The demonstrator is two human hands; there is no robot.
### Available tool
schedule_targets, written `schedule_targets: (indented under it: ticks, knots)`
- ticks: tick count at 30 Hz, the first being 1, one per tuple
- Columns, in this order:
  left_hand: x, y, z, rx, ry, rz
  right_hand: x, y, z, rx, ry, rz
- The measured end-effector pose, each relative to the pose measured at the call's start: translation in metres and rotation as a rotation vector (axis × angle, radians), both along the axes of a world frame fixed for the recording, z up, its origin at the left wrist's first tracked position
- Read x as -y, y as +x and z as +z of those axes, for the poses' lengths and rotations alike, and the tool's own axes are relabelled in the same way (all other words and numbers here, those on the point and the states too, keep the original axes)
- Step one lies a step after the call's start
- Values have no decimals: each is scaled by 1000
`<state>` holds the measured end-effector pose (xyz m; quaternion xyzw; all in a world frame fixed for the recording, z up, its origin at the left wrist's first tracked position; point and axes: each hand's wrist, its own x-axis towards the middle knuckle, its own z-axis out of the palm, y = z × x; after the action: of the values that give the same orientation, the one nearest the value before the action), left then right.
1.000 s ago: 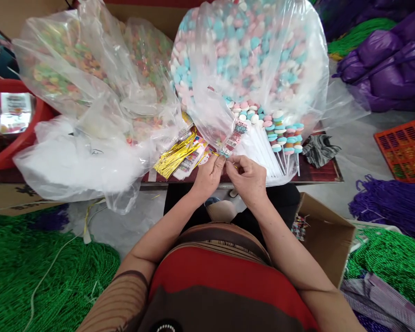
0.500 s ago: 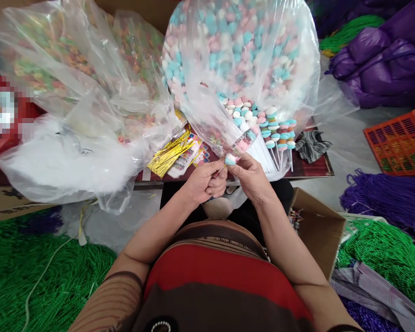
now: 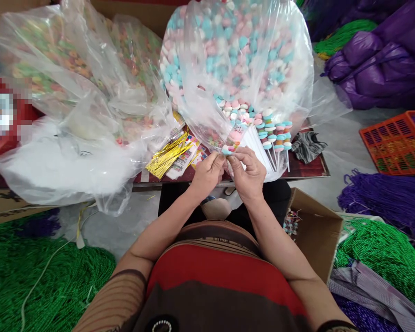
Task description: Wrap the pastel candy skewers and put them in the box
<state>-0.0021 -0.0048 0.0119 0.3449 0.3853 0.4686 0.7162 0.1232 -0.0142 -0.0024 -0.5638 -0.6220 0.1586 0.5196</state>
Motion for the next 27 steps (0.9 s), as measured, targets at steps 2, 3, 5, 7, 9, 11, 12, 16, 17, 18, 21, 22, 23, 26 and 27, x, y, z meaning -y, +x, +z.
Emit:
schedule_targets:
  ticks: [2, 3, 5, 7, 9, 11, 12, 16, 17, 18, 21, 22, 23, 26, 27]
  knots:
    - [-6, 0, -1, -191, 109, 126, -1, 0, 3, 33, 16, -5]
    - [-8, -1, -1, -274, 154, 177, -1, -1, 4, 18, -3, 1]
    - [-10, -3, 1, -386, 218, 220, -1, -1, 5, -38, -68, 34]
    - [-10, -6, 2, -424, 248, 159, 0, -1, 9, -98, -111, 59]
    - [-7, -10, 0, -412, 263, 57, 1, -1, 15, -130, -144, 71]
    - [-6, -13, -3, -377, 286, -13, 4, 0, 24, -127, -170, 74]
    - [-6, -15, -4, -352, 296, -23, 5, -1, 27, -110, -176, 74]
    - [-15, -18, 5, -122, 294, -50, 14, -6, 34, 28, -130, 80]
    - [-17, -19, 12, -34, 282, -66, 16, -7, 33, 62, -111, 97]
    - [-18, -21, 20, 52, 274, -77, 17, -8, 32, 88, -90, 112]
    - [-14, -30, 44, 157, 324, -83, 12, -5, 32, 126, -14, 91]
    - [-10, -34, 49, 120, 382, -108, 9, -2, 34, 127, 20, 58]
    - [-6, -37, 52, 56, 452, -157, 5, 1, 37, 123, 60, 17]
    - [2, -38, 47, -224, 518, -349, 0, 7, 51, 90, 166, -78]
    - [2, -36, 43, -289, 458, -391, 1, 6, 55, 76, 174, -85]
